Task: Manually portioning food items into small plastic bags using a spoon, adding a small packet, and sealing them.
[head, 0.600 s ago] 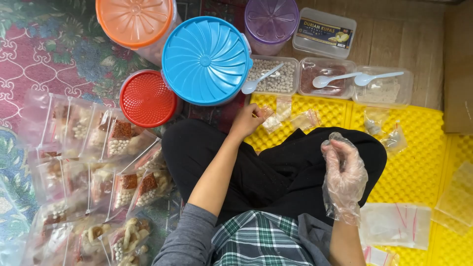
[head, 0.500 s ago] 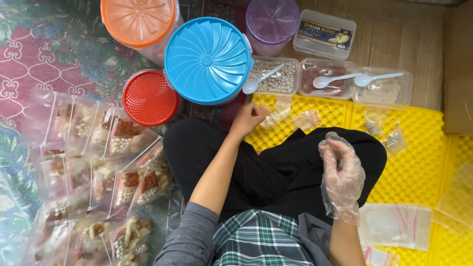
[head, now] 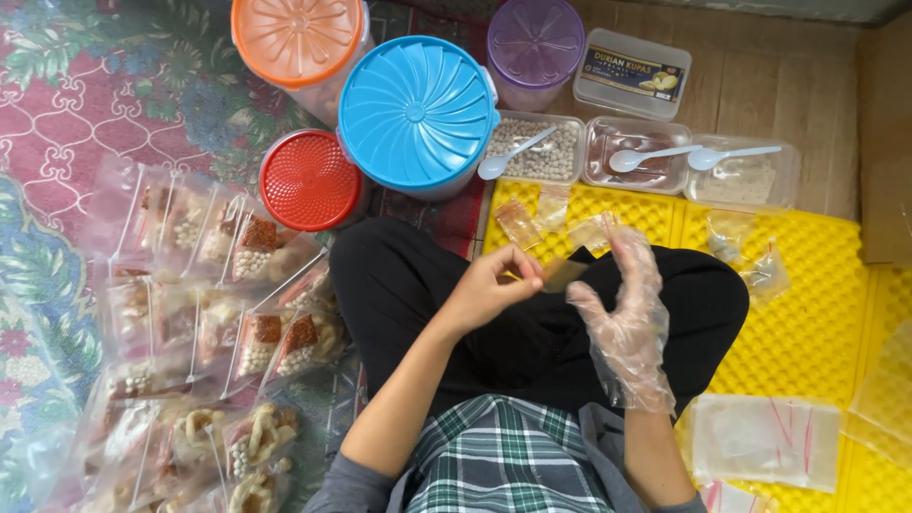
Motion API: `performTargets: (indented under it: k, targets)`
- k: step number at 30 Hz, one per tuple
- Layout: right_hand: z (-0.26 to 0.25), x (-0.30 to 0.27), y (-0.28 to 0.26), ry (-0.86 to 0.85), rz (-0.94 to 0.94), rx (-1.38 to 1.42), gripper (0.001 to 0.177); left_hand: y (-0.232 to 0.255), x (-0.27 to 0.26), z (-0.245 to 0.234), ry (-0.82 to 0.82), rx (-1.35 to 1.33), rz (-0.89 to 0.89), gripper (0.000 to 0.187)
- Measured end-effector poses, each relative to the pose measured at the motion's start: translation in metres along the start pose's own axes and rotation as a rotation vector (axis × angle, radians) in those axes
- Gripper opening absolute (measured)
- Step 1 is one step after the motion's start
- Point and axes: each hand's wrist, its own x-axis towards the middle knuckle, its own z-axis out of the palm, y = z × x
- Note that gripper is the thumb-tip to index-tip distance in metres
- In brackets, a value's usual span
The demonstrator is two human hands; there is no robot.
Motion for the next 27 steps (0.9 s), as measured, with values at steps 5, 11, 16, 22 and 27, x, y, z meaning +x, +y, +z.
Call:
performTargets:
  k: [5,11,16,22,27]
  targets:
    - [0.011,-0.008,-0.002,-0.134,0.018,0.399,0.019,0.029,-0.037,0.012,-0.027,-0.044,0.004,0.017]
    - [0.005,-0.02,-0.005,-0.175,0.025,0.691,0.009,0.037,-0.057,0.016,-0.092,-0.273,-0.026,0.025]
    - [-0.004,-0.024,-0.012,-0.209,0.056,0.781,0.01,0.037,-0.062,0.02,-0.132,-0.339,-0.039,0.025]
    - [-0.009,-0.025,-0.015,-0.245,0.002,0.751,0.012,0.038,-0.062,0.023,-0.153,-0.311,-0.019,0.024]
    - [-0.012,-0.026,-0.014,-0.287,-0.012,0.725,0.01,0.039,-0.064,0.024,-0.151,-0.311,-0.013,0.023]
